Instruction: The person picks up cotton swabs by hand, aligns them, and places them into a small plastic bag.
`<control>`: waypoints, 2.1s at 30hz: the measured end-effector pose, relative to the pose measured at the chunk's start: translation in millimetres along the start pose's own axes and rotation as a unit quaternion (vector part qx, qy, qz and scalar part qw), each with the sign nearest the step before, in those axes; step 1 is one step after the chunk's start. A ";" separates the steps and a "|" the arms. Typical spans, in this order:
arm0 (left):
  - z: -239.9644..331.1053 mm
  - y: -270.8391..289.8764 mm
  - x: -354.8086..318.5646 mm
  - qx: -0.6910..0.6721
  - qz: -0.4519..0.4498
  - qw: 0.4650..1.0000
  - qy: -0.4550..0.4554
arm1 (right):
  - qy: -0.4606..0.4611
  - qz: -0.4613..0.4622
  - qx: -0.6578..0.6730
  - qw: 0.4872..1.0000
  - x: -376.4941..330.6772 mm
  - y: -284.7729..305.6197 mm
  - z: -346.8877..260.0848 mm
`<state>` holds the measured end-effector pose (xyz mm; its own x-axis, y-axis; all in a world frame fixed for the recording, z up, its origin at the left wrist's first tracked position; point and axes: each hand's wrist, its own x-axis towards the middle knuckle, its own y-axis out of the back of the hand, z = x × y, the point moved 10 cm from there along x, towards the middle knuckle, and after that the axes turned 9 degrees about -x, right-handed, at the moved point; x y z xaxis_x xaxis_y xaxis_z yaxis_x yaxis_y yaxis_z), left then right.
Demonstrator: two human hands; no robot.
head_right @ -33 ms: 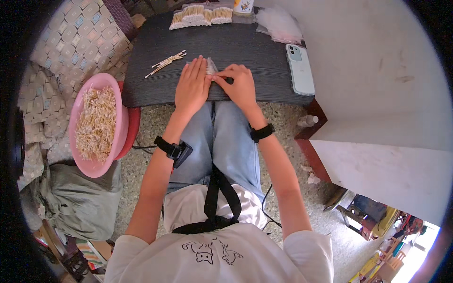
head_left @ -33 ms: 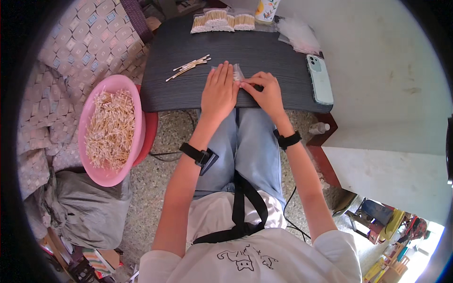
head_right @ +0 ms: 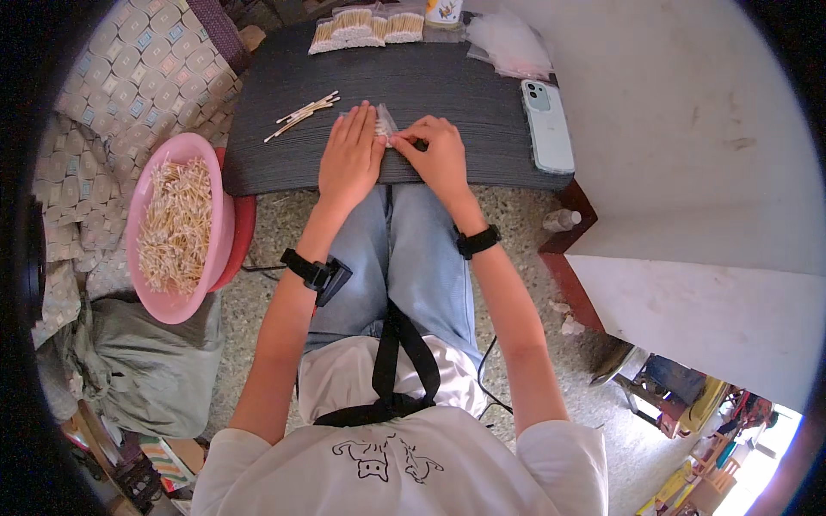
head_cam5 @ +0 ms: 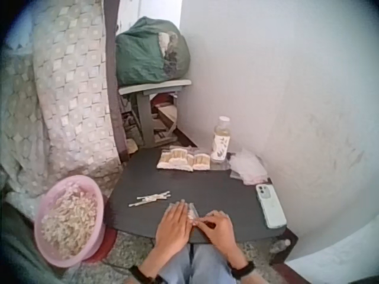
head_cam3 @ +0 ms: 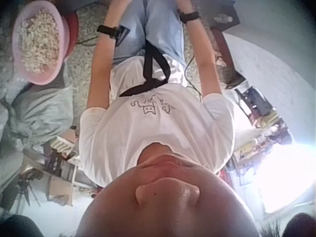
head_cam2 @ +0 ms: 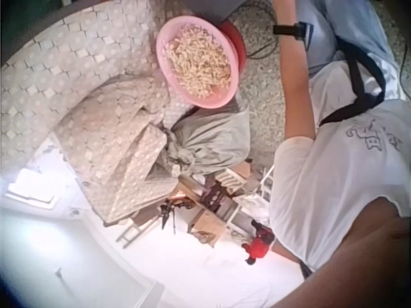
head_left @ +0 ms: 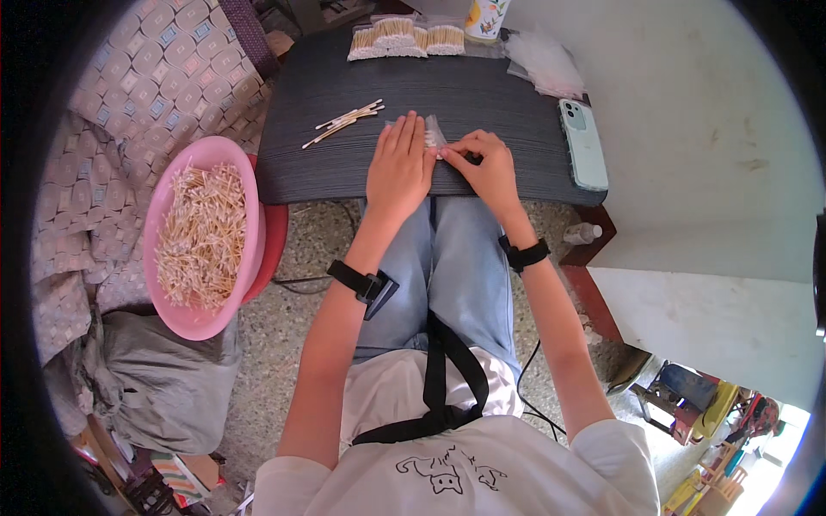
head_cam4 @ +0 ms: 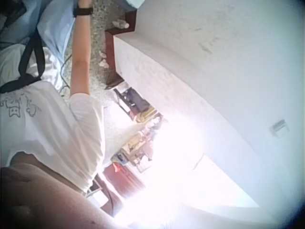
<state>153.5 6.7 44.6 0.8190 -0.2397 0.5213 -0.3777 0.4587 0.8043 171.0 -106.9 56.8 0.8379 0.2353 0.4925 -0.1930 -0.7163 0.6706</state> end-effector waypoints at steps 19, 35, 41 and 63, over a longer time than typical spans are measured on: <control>10.5 -11.0 7.4 0.118 0.031 0.990 0.074 | -0.093 0.095 0.064 0.989 -9.6 19.1 24.8; 14.0 0.8 14.4 -0.044 -0.053 0.997 0.041 | -0.114 0.123 -0.262 0.951 -24.7 78.8 55.2; -110.8 53.6 -24.3 0.094 0.052 0.966 0.235 | 0.061 -0.025 -0.133 0.989 12.9 16.6 -37.6; -33.1 29.0 -28.6 -0.056 -0.063 0.995 -0.047 | 0.116 -0.124 -0.298 0.939 5.7 -81.4 -53.1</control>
<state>133.4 55.2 43.6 0.8108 -0.3783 0.4466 -0.2198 0.5103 0.8314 164.5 -12.4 34.5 0.7742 0.5331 0.3412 -0.3159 -0.1418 0.9381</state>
